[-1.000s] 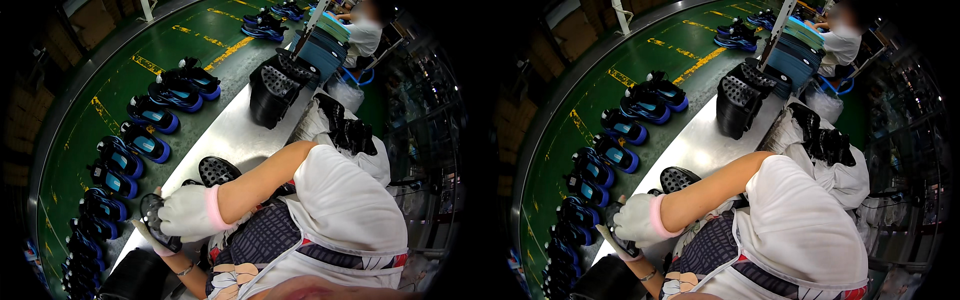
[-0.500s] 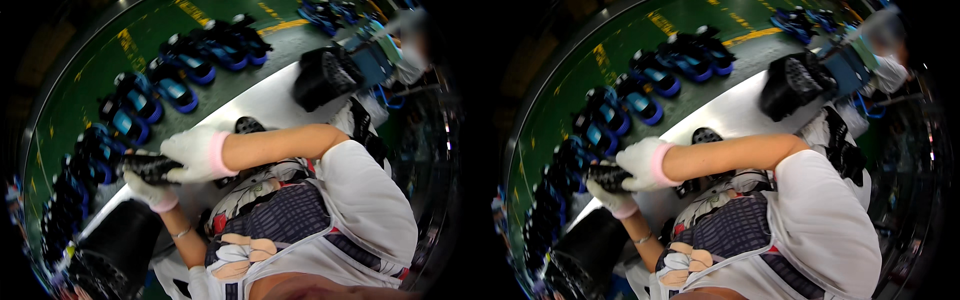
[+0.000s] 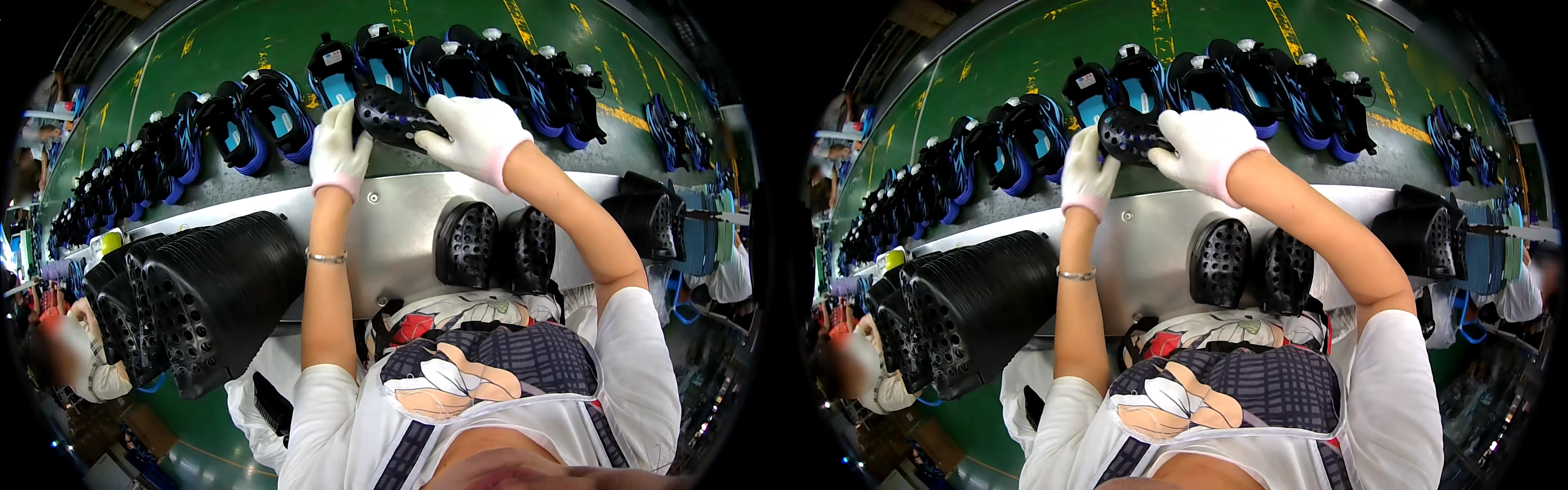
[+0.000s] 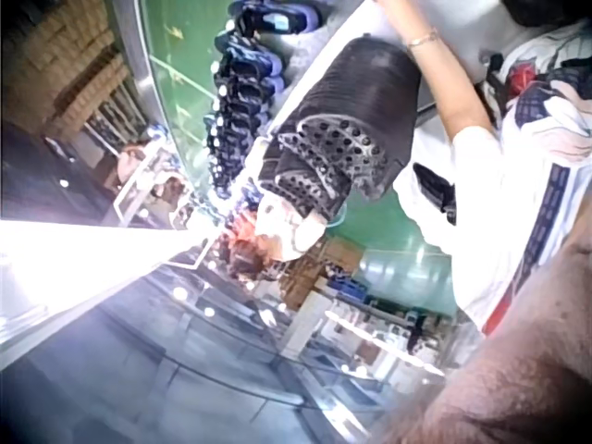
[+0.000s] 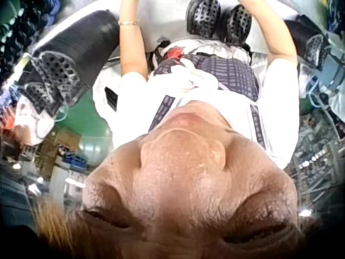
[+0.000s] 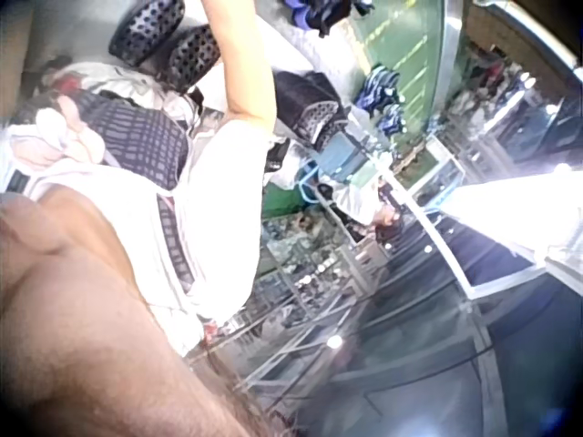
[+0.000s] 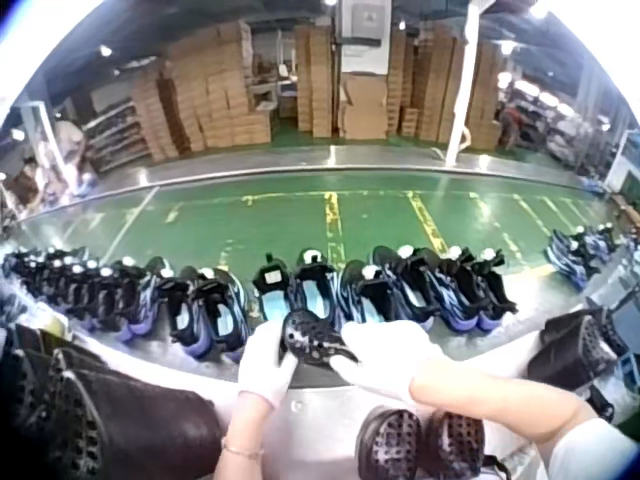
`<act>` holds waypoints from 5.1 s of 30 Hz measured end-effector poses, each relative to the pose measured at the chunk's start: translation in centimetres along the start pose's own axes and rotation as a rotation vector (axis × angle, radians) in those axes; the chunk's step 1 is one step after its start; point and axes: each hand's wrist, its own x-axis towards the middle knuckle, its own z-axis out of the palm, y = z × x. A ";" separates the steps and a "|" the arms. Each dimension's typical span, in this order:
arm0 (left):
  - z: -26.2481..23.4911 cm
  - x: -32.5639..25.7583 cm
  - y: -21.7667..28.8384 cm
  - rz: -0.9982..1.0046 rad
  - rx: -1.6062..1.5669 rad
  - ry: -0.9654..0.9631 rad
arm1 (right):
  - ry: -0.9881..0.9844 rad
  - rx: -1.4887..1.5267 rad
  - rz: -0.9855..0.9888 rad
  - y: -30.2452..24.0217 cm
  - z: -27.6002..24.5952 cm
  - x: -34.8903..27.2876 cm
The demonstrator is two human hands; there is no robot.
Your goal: The person matches black perforated shoe components and places them into a large white bag.
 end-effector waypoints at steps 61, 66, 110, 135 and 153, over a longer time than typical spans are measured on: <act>0.9 2.8 -3.4 -0.325 0.183 -0.308 | -0.118 0.016 -0.194 1.8 -0.6 0.5; 0.1 2.3 -1.3 -0.315 0.244 -0.155 | -0.091 0.067 -0.036 4.4 -1.6 -12.2; -1.5 -3.9 13.1 -0.447 -1.712 -0.448 | 0.374 0.249 -0.202 0.9 -0.4 -13.2; 0.6 -2.6 3.8 -0.247 -0.283 -0.080 | -0.116 0.187 0.079 2.3 -0.4 1.1; 2.3 3.0 1.6 -0.486 0.124 -0.669 | -0.322 -0.183 0.013 -3.7 4.3 14.1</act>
